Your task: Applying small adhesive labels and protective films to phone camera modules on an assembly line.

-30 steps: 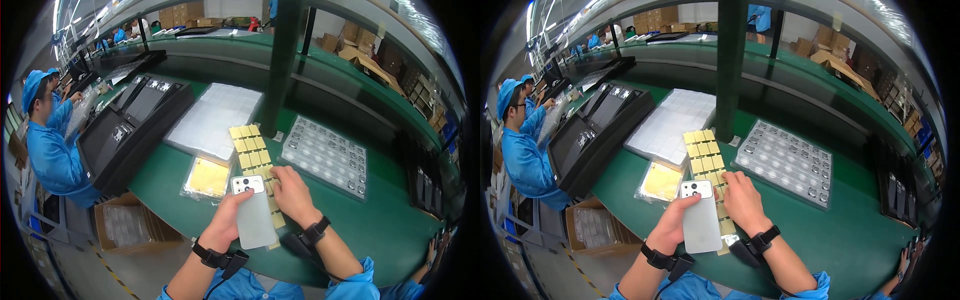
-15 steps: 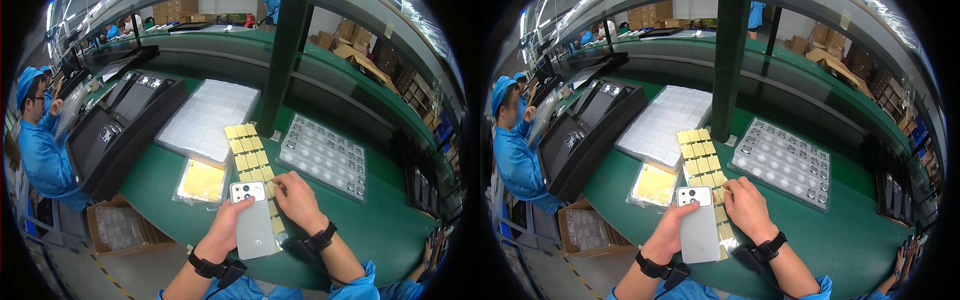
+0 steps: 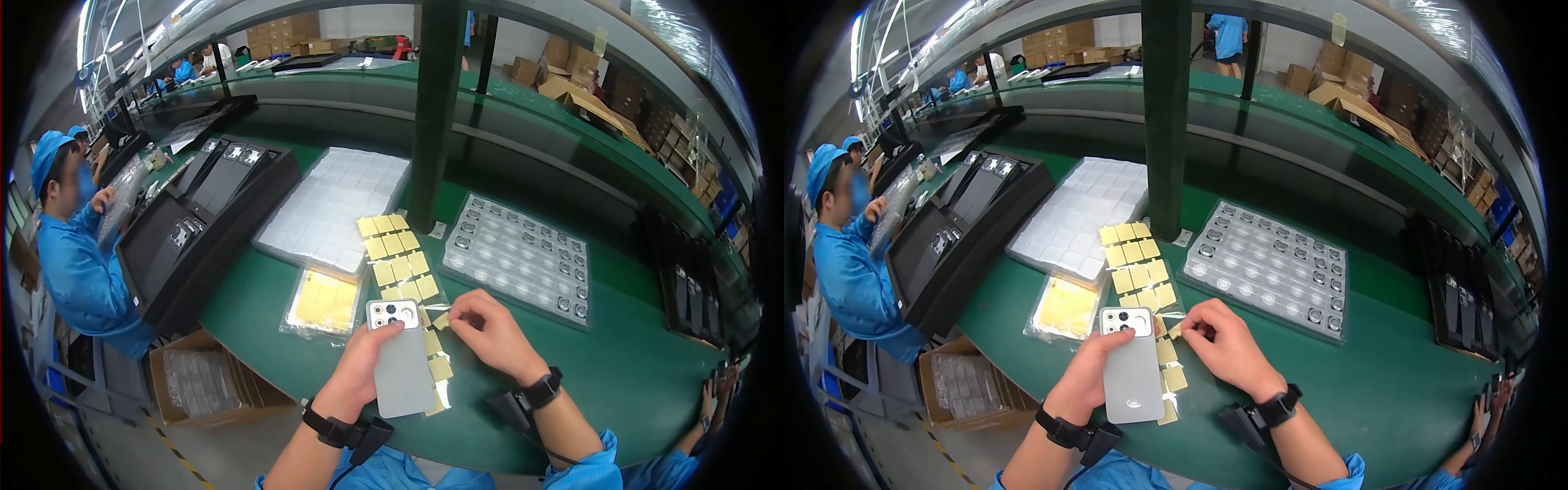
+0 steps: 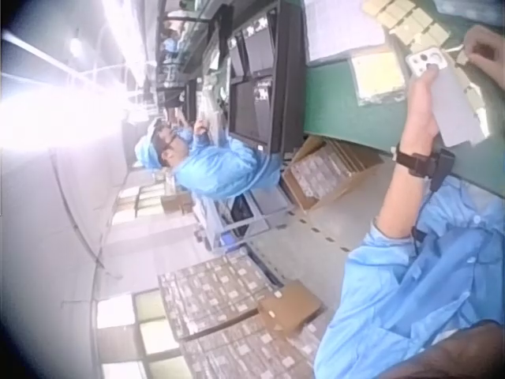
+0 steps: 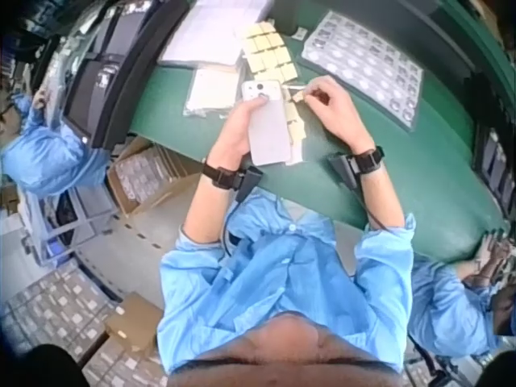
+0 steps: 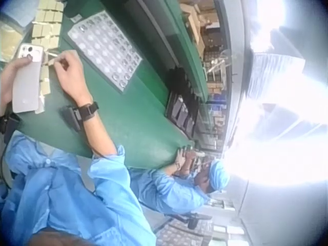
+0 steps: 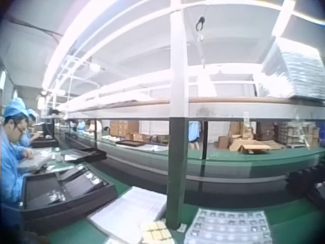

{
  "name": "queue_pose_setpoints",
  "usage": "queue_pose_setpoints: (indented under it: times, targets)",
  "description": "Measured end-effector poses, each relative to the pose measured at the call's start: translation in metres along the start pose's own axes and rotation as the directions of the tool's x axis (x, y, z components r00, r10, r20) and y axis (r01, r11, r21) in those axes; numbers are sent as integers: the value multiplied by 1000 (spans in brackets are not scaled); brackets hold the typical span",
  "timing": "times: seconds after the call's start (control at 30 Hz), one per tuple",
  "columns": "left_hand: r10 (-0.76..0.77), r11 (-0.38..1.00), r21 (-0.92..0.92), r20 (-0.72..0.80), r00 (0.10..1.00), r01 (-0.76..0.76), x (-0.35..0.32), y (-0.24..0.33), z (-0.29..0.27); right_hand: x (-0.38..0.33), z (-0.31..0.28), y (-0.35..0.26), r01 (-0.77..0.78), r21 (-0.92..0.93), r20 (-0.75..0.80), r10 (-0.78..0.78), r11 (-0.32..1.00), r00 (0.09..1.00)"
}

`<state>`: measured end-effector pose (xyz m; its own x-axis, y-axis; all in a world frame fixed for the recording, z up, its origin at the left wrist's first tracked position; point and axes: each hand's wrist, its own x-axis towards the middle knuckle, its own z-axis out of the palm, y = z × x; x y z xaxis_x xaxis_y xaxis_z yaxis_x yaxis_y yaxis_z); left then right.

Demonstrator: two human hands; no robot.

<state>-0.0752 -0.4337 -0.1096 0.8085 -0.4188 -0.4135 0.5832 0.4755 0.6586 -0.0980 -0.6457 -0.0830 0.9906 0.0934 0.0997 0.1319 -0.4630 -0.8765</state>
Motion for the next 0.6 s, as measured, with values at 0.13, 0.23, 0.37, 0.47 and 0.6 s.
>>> queue_pose_setpoints:
  times: [0.13, 0.23, 0.37, 0.47, 0.6]
  targets:
    - [-10, 999, 54, 75, 997, 6, -10, 3, 15, -40, -29, -26, 132, 306, -172, -82, 943, 982]
    - [-50, 996, 84, 185, 982, 35, -41, 2, 48, -65, -47, -55, 98, 383, -139, -47, 919, 989]
    - [-49, 990, 144, 289, 956, 8, -93, -7, 71, -82, -42, -79, 173, 439, -80, -153, 882, 985]
    - [-37, 983, 181, 182, 983, 4, -114, -13, 94, -91, -40, -83, 144, 507, -74, -123, 850, 990]
    - [31, 968, 243, 136, 990, -64, -120, -19, 96, -94, -33, -82, 185, 408, -122, -147, 894, 982]
